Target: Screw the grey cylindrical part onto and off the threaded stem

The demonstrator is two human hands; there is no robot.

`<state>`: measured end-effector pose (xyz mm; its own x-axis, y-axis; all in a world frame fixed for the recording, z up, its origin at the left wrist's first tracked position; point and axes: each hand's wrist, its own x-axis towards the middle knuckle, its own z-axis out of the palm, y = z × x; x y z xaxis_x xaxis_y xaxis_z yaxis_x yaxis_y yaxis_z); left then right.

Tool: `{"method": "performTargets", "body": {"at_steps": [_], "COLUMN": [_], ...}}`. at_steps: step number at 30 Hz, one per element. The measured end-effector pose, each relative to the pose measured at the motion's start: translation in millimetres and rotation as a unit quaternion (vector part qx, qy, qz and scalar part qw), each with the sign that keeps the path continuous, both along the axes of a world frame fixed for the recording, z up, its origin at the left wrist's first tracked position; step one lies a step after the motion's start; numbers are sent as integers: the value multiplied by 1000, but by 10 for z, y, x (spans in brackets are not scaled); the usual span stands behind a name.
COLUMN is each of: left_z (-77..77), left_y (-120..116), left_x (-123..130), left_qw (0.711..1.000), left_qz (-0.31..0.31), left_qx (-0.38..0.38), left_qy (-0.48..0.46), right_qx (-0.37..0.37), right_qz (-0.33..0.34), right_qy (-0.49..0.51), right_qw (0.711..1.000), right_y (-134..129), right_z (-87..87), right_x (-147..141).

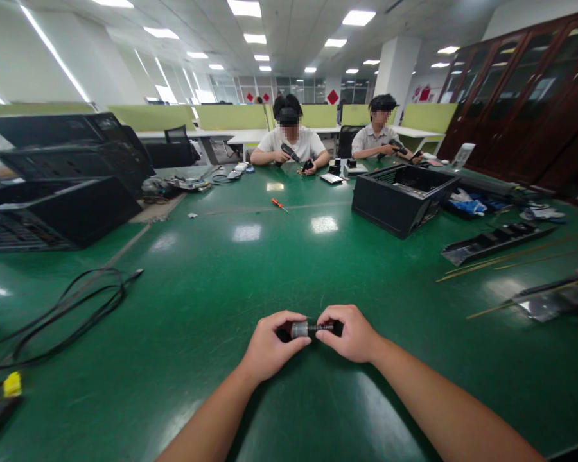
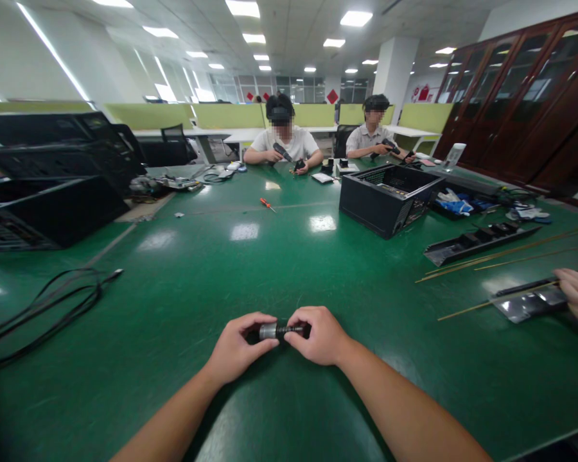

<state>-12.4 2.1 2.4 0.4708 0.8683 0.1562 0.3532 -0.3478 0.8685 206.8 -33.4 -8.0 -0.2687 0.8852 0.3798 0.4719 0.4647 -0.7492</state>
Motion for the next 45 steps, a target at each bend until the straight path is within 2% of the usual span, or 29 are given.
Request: {"method": "performTargets", "body": {"at_steps": [13,35,45], "left_z": [33,-9,-23], "left_y": [-27,3,12], "left_x": [9,-4,-14], "left_qw": [1000,999,999], "left_qz": [13,23,27], "left_qx": [13,10,32], "left_qy": [-1,-24,-25], "right_qx": [-4,-8,-13], "right_qz": [-3,-16,-16], "right_qy": [7,25,22], "right_qw": [1000,1000,1000], "right_y": [6,2,1], "right_z": [7,44,40], "right_x": [10,31,36]}}
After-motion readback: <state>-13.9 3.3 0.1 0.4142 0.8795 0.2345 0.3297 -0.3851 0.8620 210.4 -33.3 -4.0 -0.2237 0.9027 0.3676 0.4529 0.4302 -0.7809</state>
